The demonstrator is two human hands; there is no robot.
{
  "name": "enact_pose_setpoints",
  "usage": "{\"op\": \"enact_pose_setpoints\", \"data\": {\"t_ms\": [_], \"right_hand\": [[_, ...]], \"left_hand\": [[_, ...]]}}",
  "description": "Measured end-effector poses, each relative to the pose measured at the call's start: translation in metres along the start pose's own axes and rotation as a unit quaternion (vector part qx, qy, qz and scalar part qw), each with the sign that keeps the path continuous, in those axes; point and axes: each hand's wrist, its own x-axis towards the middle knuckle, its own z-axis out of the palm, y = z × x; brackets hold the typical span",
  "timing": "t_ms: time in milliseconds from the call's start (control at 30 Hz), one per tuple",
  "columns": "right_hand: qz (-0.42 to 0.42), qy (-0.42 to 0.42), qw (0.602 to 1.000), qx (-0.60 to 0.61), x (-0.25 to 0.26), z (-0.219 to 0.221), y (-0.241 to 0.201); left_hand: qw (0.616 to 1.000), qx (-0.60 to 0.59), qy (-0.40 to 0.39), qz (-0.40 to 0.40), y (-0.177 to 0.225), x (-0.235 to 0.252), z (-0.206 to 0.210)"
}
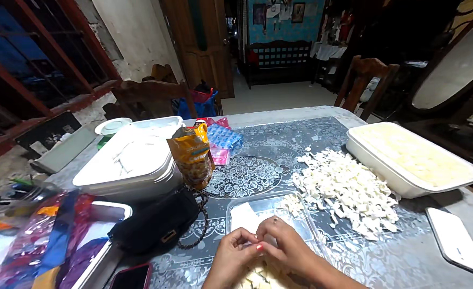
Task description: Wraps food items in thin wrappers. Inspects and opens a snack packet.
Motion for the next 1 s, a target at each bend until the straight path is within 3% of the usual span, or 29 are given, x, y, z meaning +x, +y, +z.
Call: {"op": "enact_pose_setpoints", "data": {"t_ms": [67, 133, 233, 333, 433, 700, 767, 867, 1000], "right_hand": [[-0.096, 0.003, 0.994, -0.056, 0.001, 0.002, 0.009], [-0.113, 0.010, 0.992, -0.048, 0.002, 0.001, 0.011], [-0.012, 0.052, 0.997, 0.051, 0.001, -0.001, 0.008], [0.100, 0.058, 0.986, 0.119, 0.001, -0.004, 0.002], [0.135, 0.027, 0.982, 0.127, 0.002, -0.004, -0.005], [-0.002, -0.003, 0.997, 0.074, 0.002, -0.008, 0.007], [0.038, 0.008, 0.993, 0.108, 0.002, -0.008, 0.006], [0.163, 0.017, 0.972, 0.169, 0.003, -0.009, -0.001], [0.192, -0.016, 0.961, 0.196, 0.005, -0.012, -0.005]], "left_hand": [[0.998, -0.054, 0.016, -0.034, 0.003, 0.002, -0.001], [0.994, -0.083, 0.027, -0.065, 0.007, 0.002, -0.002], [0.992, -0.082, 0.018, -0.090, 0.015, -0.001, 0.000], [0.999, -0.030, -0.007, -0.029, 0.014, -0.004, 0.003], [0.999, 0.027, 0.018, 0.016, 0.007, -0.006, 0.006], [0.996, -0.020, 0.027, -0.078, 0.012, 0.000, 0.000], [0.998, -0.012, 0.014, -0.061, 0.012, -0.001, 0.000], [0.999, 0.043, -0.014, 0.016, 0.009, -0.004, 0.000], [0.979, 0.163, 0.051, 0.112, -0.005, -0.005, 0.004]]}}
